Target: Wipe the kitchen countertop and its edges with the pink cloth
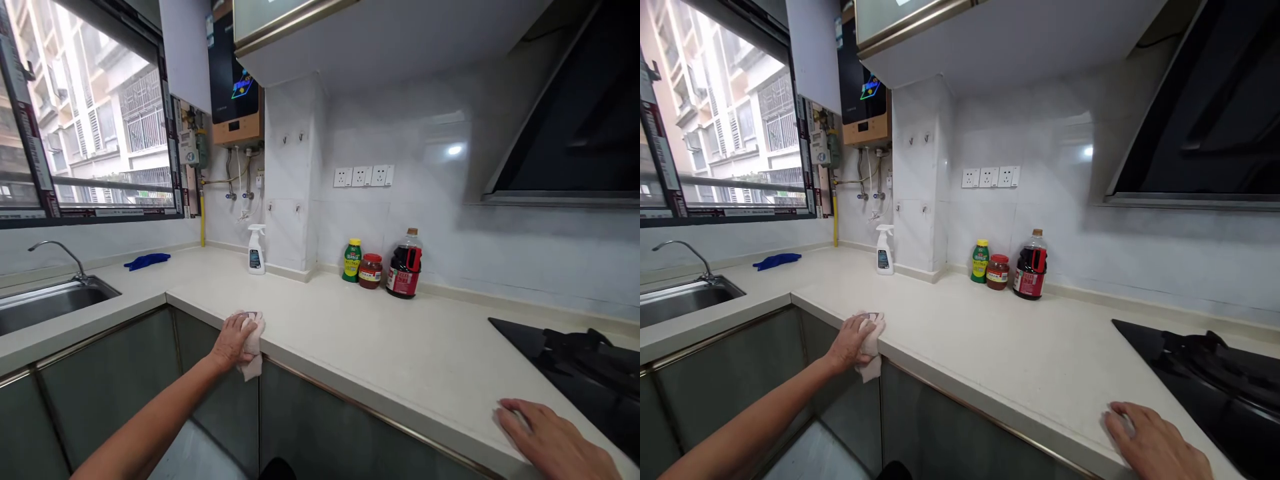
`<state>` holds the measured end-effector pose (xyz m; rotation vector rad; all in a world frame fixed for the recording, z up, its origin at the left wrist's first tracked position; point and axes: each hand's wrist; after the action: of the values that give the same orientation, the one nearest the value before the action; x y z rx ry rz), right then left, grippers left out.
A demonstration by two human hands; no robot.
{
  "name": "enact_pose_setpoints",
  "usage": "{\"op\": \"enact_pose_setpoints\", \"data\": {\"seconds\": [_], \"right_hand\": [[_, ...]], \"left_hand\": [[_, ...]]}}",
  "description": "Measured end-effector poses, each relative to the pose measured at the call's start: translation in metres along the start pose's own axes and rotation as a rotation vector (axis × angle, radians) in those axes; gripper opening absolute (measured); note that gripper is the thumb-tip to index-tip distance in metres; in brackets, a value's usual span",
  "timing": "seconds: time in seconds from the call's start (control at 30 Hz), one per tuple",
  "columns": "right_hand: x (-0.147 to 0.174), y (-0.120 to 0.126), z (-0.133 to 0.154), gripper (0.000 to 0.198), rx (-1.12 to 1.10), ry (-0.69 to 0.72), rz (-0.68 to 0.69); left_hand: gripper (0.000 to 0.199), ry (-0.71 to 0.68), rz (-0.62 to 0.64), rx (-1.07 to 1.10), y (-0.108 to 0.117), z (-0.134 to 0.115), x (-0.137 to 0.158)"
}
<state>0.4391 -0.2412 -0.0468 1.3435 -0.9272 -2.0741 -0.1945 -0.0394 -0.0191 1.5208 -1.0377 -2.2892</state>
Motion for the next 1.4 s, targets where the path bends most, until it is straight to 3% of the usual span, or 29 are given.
{"op": "enact_pose_setpoints", "data": {"seconds": [0.1, 0.17, 0.27, 0.43, 0.53, 0.63, 0.7, 0.8, 0.93, 1.07, 1.2, 1.3, 1.4], "right_hand": [[0.000, 0.000, 0.004, 0.054, 0.020, -0.034, 0.036], [0.000, 0.003, 0.009, 0.054, 0.040, -0.064, 0.028], [0.001, 0.011, 0.019, 0.055, 0.080, -0.075, 0.048], [0.003, 0.021, 0.027, 0.054, 0.121, -0.047, 0.064], [0.003, 0.020, 0.023, 0.054, 0.131, -0.055, 0.067], [0.002, 0.017, 0.015, 0.054, 0.115, -0.036, 0.085], [0.001, 0.016, 0.010, 0.054, 0.099, -0.017, 0.091], [0.001, 0.015, 0.006, 0.055, 0.080, -0.018, 0.101], [0.001, 0.015, 0.007, 0.057, 0.094, -0.036, 0.104], [0.001, 0.016, 0.013, 0.056, 0.086, -0.030, 0.085], [0.001, 0.019, 0.019, 0.056, 0.082, -0.039, 0.074], [0.002, 0.018, 0.020, 0.056, 0.083, -0.045, 0.079], [0.003, 0.016, 0.017, 0.056, 0.075, -0.041, 0.073]], "left_hand": [[0.074, -0.034, -0.017, 0.015, 0.004, -0.032, -0.010], [0.073, -0.097, -0.034, 0.065, 0.002, -0.067, -0.017], [0.080, -0.206, -0.044, 0.150, -0.001, -0.138, -0.030], [0.093, -0.384, -0.091, 0.242, 0.006, -0.285, -0.051], [0.089, -0.536, -0.145, 0.323, 0.014, -0.367, -0.066], [0.076, -0.616, -0.201, 0.331, 0.022, -0.421, -0.078], [0.064, -0.638, -0.230, 0.320, 0.024, -0.435, -0.081], [0.050, -0.648, -0.261, 0.310, 0.021, -0.426, -0.078], [0.058, -0.661, -0.290, 0.321, 0.006, -0.369, -0.067], [0.074, -0.613, -0.275, 0.345, -0.015, -0.279, -0.049], [0.079, -0.470, -0.266, 0.330, -0.031, -0.175, -0.029], [0.082, -0.401, -0.226, 0.304, -0.033, -0.105, -0.018], [0.079, -0.339, -0.165, 0.293, -0.029, -0.055, -0.012]]}}
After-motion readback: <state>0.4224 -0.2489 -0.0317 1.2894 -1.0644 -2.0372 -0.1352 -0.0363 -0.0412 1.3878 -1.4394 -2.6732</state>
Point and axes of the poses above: each hand's wrist, its own x-axis away from the middle knuckle, its own y-axis out of the back of the hand, z = x × y, and after that the axes turned 10 degrees about -z, right-handed
